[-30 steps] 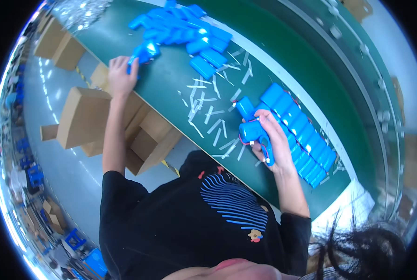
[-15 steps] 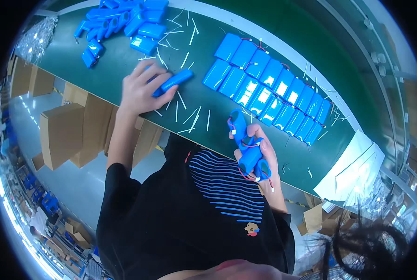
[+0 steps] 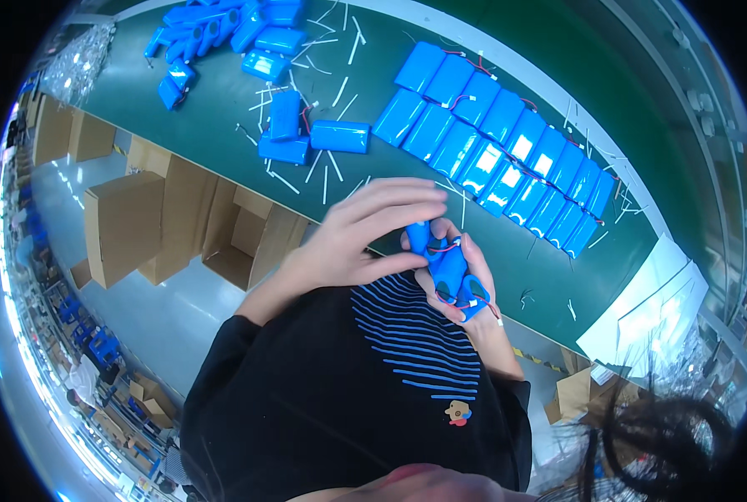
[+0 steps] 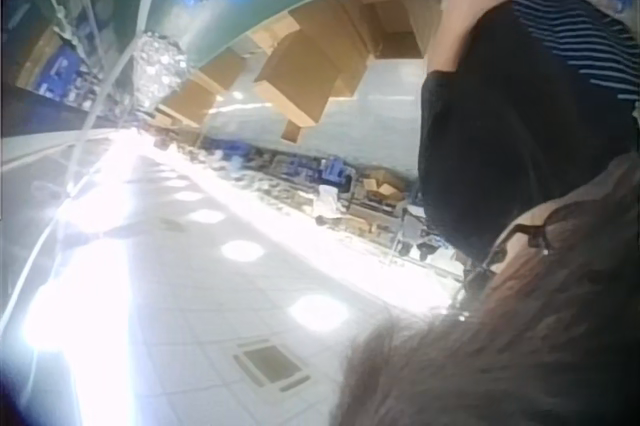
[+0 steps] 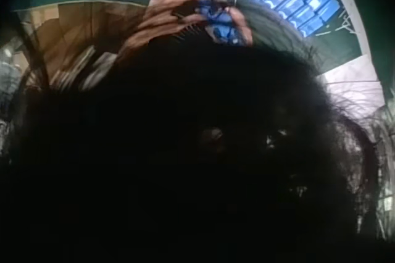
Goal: Unpack blue battery packs from cardboard boxes and arrange them on a conveyor belt.
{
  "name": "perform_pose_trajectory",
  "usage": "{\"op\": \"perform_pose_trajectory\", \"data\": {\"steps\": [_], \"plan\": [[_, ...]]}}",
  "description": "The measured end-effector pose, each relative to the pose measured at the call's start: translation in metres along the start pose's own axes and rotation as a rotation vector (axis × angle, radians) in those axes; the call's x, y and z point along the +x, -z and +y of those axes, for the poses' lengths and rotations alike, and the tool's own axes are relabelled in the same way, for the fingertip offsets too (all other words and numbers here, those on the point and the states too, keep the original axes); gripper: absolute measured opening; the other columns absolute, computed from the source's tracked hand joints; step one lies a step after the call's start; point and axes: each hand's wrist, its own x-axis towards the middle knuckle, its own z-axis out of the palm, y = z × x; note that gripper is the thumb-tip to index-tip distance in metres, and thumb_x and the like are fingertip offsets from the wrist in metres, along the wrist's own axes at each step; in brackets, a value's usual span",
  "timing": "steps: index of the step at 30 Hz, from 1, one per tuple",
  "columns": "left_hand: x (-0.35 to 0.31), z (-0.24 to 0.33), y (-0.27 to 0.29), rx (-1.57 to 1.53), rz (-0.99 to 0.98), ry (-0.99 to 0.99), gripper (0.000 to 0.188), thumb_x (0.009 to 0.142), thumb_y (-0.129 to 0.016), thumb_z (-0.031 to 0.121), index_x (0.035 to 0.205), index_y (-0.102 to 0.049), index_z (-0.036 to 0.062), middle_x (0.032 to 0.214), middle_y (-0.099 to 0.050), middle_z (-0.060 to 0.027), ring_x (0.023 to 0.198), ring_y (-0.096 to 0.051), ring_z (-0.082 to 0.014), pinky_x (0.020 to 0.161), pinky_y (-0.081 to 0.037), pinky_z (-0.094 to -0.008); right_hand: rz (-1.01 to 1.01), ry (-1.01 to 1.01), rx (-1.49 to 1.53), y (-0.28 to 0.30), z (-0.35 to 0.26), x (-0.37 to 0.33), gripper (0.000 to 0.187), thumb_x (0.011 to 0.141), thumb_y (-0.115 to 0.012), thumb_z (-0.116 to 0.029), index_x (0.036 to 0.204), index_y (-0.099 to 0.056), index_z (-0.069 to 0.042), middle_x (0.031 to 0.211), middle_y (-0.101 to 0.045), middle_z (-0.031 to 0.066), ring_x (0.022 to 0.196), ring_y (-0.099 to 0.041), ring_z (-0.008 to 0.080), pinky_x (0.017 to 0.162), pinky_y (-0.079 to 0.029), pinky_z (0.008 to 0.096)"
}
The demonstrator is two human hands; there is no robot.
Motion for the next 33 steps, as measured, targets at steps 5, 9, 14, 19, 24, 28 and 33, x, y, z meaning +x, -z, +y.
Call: {"op": "perform_pose_trajectory", "data": {"steps": [5,9,14,19,24,28,33], "plan": [[-0.015,-0.013,0.001,-0.540,0.132,0.397,0.036,0.084,-0.089,0.004,0.116,-0.073,0.0058,0.142,-0.071,-0.0104,0.121,-0.071,-0.0275,0.098,-0.060,-0.0348,-0.014,-0.055,0.044,-0.007,-0.008,-0.001,0.028,0.115,-0.046,-0.037,0.126,-0.049,-0.011,0.125,-0.066,0.0267,0.046,-0.049,0.0134,0.031,-0.030,0.0189],[-0.019,-0.042,0.020,0.027,0.044,0.097,0.028,0.087,-0.087,0.007,0.112,-0.074,0.0054,0.135,-0.074,-0.0093,0.115,-0.072,-0.0255,0.089,-0.062,-0.0324,0.093,-0.126,-0.244,-0.011,-0.016,-0.011,0.026,0.115,-0.047,-0.033,0.128,-0.050,-0.011,0.118,-0.069,0.0225,0.054,-0.057,0.0152,0.037,-0.040,0.0203],[0.007,-0.028,0.022,0.588,-0.034,0.096,0.022,0.090,-0.085,0.012,0.109,-0.077,0.0060,0.124,-0.076,-0.0064,0.106,-0.072,-0.0242,0.084,-0.061,-0.0320,0.207,-0.092,-0.758,-0.003,-0.005,-0.016,0.028,0.113,-0.052,-0.032,0.132,-0.053,-0.011,0.113,-0.071,0.0170,0.074,-0.067,0.0194,0.055,-0.055,0.0249],[0.027,-0.017,0.025,0.747,-0.199,-0.008,0.025,0.092,-0.083,0.018,0.115,-0.078,0.0081,0.114,-0.075,-0.0040,0.103,-0.071,-0.0228,0.084,-0.058,-0.0315,0.292,-0.111,-0.842,-0.017,-0.014,-0.014,0.028,0.111,-0.055,-0.029,0.133,-0.055,-0.012,0.114,-0.072,0.0137,0.092,-0.070,0.0223,0.070,-0.059,0.0277],[0.022,-0.028,0.053,0.895,0.078,-0.058,0.035,0.092,-0.083,0.020,0.125,-0.076,0.0112,0.115,-0.075,-0.0023,0.113,-0.067,-0.0224,0.097,-0.052,-0.0356,0.285,-0.061,-0.863,-0.017,-0.019,-0.012,0.026,0.111,-0.055,-0.027,0.131,-0.056,-0.012,0.117,-0.072,0.0140,0.092,-0.070,0.0235,0.071,-0.058,0.0276],[0.014,-0.033,0.077,1.097,-0.063,0.137,0.037,0.094,-0.079,0.023,0.130,-0.074,0.0123,0.125,-0.075,-0.0030,0.122,-0.064,-0.0233,0.107,-0.044,-0.0419,0.204,-0.003,-0.847,-0.014,-0.021,-0.001,0.030,0.109,-0.056,-0.024,0.136,-0.057,-0.010,0.116,-0.073,0.0145,0.096,-0.070,0.0249,0.074,-0.056,0.0285],[0.010,-0.011,0.074,0.941,-0.105,-0.014,0.035,0.096,-0.077,0.019,0.130,-0.074,0.0126,0.131,-0.074,-0.0025,0.120,-0.064,-0.0220,0.106,-0.047,-0.0410,0.089,0.100,-0.988,-0.014,-0.026,-0.001,0.038,0.108,-0.058,-0.024,0.143,-0.057,-0.008,0.114,-0.074,0.0160,0.098,-0.069,0.0259,0.073,-0.054,0.0278]]}}
